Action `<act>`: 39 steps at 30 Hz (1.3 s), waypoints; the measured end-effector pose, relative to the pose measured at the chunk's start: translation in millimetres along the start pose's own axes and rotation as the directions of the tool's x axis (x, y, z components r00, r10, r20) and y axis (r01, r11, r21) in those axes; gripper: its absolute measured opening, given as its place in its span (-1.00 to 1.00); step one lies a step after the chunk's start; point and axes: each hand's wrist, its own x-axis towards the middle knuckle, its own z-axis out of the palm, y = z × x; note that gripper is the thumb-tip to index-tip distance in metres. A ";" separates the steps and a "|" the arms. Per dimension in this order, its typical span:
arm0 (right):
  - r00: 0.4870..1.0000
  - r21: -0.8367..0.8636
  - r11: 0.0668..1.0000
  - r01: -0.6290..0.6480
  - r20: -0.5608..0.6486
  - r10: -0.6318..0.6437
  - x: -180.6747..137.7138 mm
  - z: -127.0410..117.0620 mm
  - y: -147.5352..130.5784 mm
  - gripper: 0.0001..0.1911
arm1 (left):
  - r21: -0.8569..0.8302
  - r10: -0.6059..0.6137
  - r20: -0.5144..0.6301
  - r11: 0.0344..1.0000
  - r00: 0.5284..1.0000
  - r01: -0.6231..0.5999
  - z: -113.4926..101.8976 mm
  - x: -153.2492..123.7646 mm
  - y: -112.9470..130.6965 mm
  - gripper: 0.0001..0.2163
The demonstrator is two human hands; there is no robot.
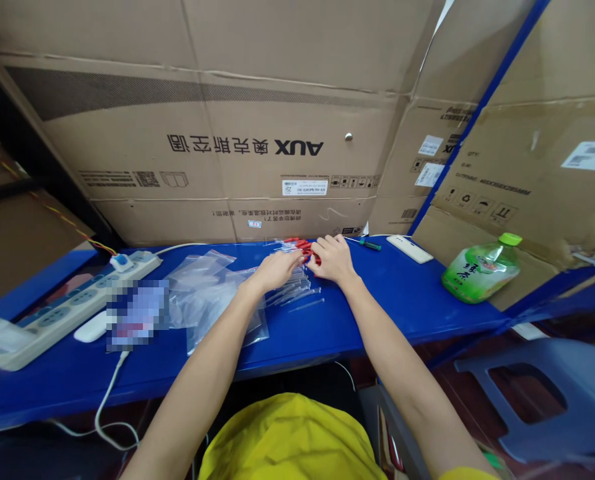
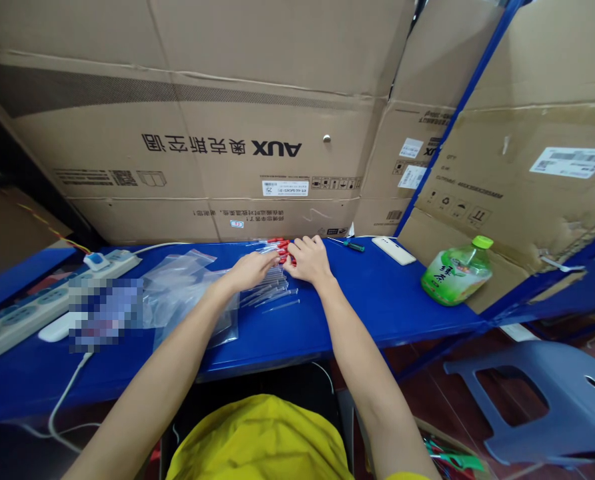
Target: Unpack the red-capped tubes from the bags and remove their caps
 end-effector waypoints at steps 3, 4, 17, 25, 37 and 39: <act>0.974 0.052 0.974 -0.222 -0.045 0.224 -7.9 0.0 21.2 -0.86 | 0.010 -0.012 -0.001 1.000 1.000 0.012 -4.0 -5.5 -11.4 -0.63; 0.925 0.080 0.928 -0.363 -0.088 0.369 -12.4 -0.4 31.0 -0.83 | 0.008 -0.030 -0.006 1.000 1.000 0.030 -5.2 -8.0 -17.5 -0.64; 0.846 0.744 0.456 -0.488 0.275 0.457 -33.0 -8.6 81.7 -0.67 | -0.032 0.137 -0.079 0.990 0.987 -0.140 11.2 -4.0 -26.6 -0.77; 0.748 0.633 0.437 -0.639 0.644 0.161 -49.0 -22.9 86.5 -0.64 | -0.075 0.100 0.027 0.992 0.995 -0.098 11.6 -5.4 -29.0 -0.93; 0.813 0.618 0.528 -0.583 0.451 0.369 -37.9 -3.6 71.1 -0.51 | -0.017 -0.100 -0.149 0.995 0.984 0.098 13.8 -5.4 -29.3 -0.72; 0.836 0.567 0.616 -0.547 0.325 0.442 -30.8 2.6 61.6 -0.56 | -0.002 -0.177 -0.186 0.984 0.966 0.180 17.1 -4.8 -30.4 -0.71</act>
